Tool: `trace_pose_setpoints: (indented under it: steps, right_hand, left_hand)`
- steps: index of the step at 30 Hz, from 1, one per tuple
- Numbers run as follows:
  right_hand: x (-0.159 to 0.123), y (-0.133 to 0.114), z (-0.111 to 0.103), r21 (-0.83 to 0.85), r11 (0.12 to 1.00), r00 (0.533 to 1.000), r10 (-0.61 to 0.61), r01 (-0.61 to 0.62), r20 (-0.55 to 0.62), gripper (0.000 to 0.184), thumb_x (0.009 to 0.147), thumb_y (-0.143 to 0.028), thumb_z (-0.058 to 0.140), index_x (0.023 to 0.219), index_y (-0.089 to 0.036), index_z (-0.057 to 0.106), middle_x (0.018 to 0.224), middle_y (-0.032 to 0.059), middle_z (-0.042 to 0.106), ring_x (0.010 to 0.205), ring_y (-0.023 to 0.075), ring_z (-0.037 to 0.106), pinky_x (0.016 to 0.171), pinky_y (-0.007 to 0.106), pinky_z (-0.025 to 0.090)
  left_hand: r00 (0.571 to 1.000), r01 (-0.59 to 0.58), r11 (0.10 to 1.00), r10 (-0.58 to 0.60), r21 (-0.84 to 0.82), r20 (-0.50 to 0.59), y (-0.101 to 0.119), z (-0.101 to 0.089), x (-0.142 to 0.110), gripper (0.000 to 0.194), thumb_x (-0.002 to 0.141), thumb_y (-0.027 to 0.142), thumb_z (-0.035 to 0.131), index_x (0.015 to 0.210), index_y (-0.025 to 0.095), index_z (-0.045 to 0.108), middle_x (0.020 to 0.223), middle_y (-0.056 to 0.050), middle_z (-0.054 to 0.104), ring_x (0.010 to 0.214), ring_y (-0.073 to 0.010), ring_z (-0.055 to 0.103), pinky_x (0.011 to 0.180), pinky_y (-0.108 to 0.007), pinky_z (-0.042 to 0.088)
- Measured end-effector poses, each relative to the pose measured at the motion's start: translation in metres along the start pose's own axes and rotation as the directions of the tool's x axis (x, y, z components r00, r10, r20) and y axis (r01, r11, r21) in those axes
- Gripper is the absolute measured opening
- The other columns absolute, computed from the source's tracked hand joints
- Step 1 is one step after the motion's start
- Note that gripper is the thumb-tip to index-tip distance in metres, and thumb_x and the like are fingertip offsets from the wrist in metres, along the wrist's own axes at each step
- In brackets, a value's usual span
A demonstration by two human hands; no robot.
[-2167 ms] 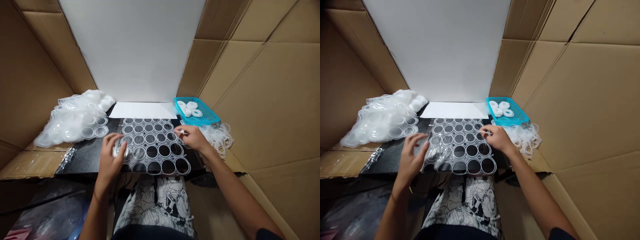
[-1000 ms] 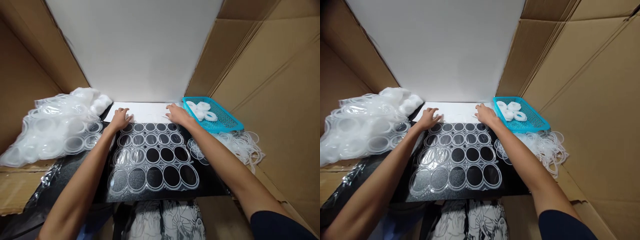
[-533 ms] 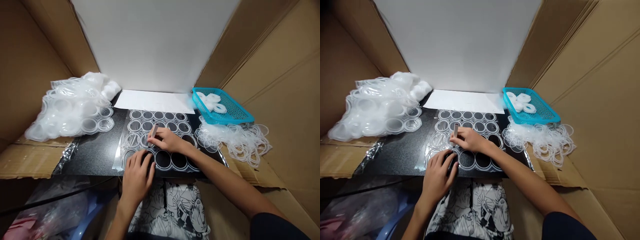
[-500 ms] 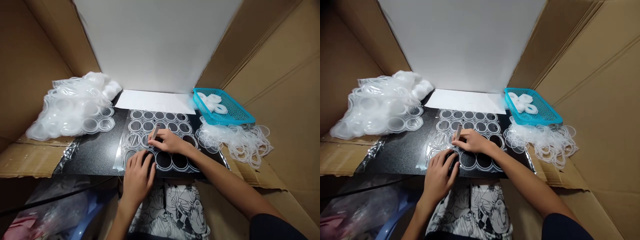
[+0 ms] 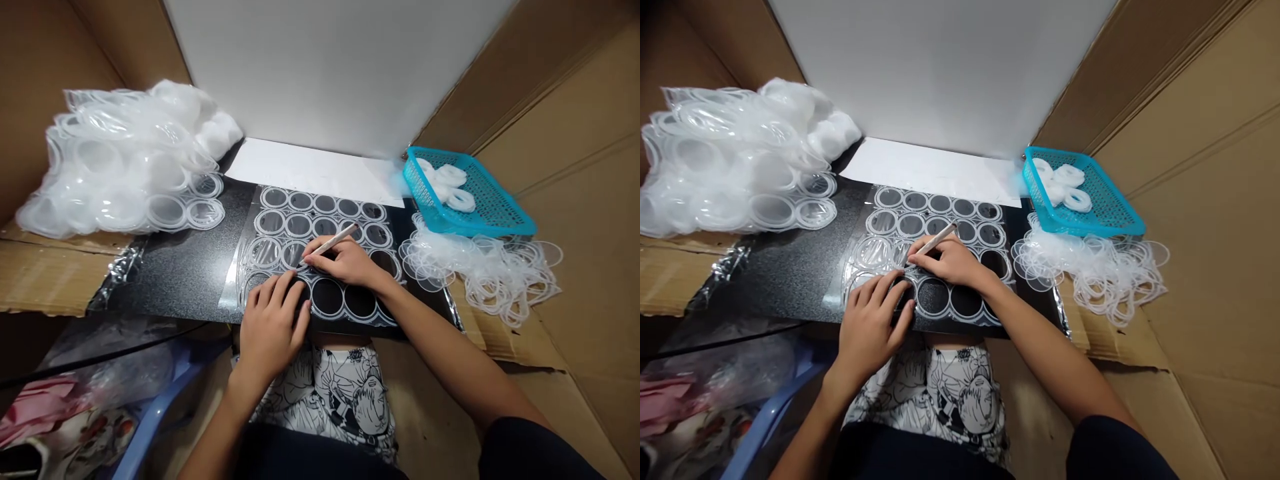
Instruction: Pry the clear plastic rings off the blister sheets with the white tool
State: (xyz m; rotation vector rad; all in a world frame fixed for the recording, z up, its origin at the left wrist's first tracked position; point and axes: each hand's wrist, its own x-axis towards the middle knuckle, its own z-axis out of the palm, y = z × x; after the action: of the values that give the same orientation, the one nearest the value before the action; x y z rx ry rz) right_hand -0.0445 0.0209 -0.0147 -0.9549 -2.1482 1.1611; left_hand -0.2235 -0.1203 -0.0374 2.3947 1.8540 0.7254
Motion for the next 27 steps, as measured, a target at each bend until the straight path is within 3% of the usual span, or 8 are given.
trace_pose_setpoints:
  steps: [5, 8, 11, 13, 17, 23, 27]
  right_hand:
    - [-0.001, -0.003, -0.002, -0.086, 0.996, 1.000, -0.029, 0.029, 0.010, 0.018, 0.097, -0.040, 0.066, 0.096, -0.024, 0.077, 0.099, 0.0019, 0.078, 0.088, 0.0179, 0.070, 0.086, 0.035, 0.054]
    - [-0.002, -0.001, -0.001, -0.175, 0.964, 0.978, -0.183, 0.199, 0.103, 0.020, 0.102, -0.036, 0.060, 0.105, -0.024, 0.076, 0.106, 0.0034, 0.078, 0.098, 0.0182, 0.071, 0.092, 0.035, 0.054]
    - [-0.004, 0.003, 0.002, -0.338, 0.823, 0.887, -0.394, 0.458, 0.241, 0.026, 0.107, -0.028, 0.050, 0.119, -0.021, 0.073, 0.123, 0.0091, 0.076, 0.110, 0.0212, 0.068, 0.097, 0.038, 0.052]
    - [-0.004, 0.004, 0.005, -0.476, 0.707, 0.852, -0.438, 0.523, 0.286, 0.029, 0.108, -0.024, 0.047, 0.125, -0.019, 0.071, 0.128, 0.0115, 0.075, 0.110, 0.0239, 0.068, 0.094, 0.041, 0.051]
    - [0.001, -0.005, 0.008, -0.643, 0.625, 0.889, -0.396, 0.443, 0.228, 0.033, 0.109, -0.023, 0.043, 0.125, -0.017, 0.071, 0.123, 0.0126, 0.077, 0.103, 0.0251, 0.068, 0.084, 0.041, 0.049]
    - [0.032, -0.022, -0.009, -0.707, 0.683, 0.971, -0.237, 0.182, 0.021, 0.035, 0.106, -0.023, 0.041, 0.125, -0.016, 0.070, 0.115, 0.0129, 0.076, 0.102, 0.0266, 0.065, 0.090, 0.041, 0.049]
    - [0.064, -0.022, -0.034, -0.643, 0.766, 0.981, -0.108, -0.021, -0.160, 0.038, 0.109, -0.032, 0.036, 0.113, -0.021, 0.072, 0.102, 0.0114, 0.076, 0.099, 0.0257, 0.066, 0.090, 0.039, 0.049]
  left_hand:
    - [0.999, 0.016, 1.000, -0.016, -0.005, 0.031, 0.000, -0.001, 0.000, 0.030, 0.104, 0.032, 0.052, 0.130, 0.024, 0.064, 0.145, -0.009, 0.064, 0.130, -0.0318, 0.055, 0.105, -0.049, 0.041]
    - [0.999, 0.015, 1.000, -0.015, 0.008, 0.046, 0.000, -0.002, 0.002, 0.031, 0.104, 0.033, 0.051, 0.130, 0.022, 0.063, 0.145, -0.011, 0.064, 0.130, -0.0324, 0.056, 0.105, -0.049, 0.041]
    - [0.998, 0.017, 1.000, -0.018, 0.026, 0.064, 0.002, -0.004, 0.005, 0.033, 0.104, 0.033, 0.050, 0.131, 0.020, 0.062, 0.146, -0.012, 0.062, 0.130, -0.0330, 0.057, 0.104, -0.050, 0.042]
    - [0.997, 0.013, 0.999, -0.016, 0.035, 0.073, 0.002, -0.005, 0.006, 0.033, 0.105, 0.033, 0.049, 0.132, 0.020, 0.061, 0.146, -0.013, 0.061, 0.131, -0.0329, 0.056, 0.104, -0.050, 0.041]
    - [0.997, 0.006, 0.999, -0.010, 0.052, 0.076, 0.002, -0.005, 0.006, 0.032, 0.106, 0.033, 0.048, 0.131, 0.019, 0.060, 0.145, -0.014, 0.061, 0.131, -0.0329, 0.056, 0.104, -0.050, 0.041]
    - [0.996, 0.004, 0.999, -0.007, 0.041, 0.094, 0.002, -0.005, 0.007, 0.030, 0.105, 0.033, 0.049, 0.131, 0.023, 0.060, 0.146, -0.013, 0.061, 0.131, -0.0338, 0.055, 0.105, -0.051, 0.043]
    - [0.996, -0.006, 0.999, 0.002, 0.046, 0.085, 0.002, -0.005, 0.006, 0.028, 0.105, 0.032, 0.050, 0.129, 0.024, 0.062, 0.145, -0.012, 0.061, 0.131, -0.0350, 0.055, 0.106, -0.053, 0.043]
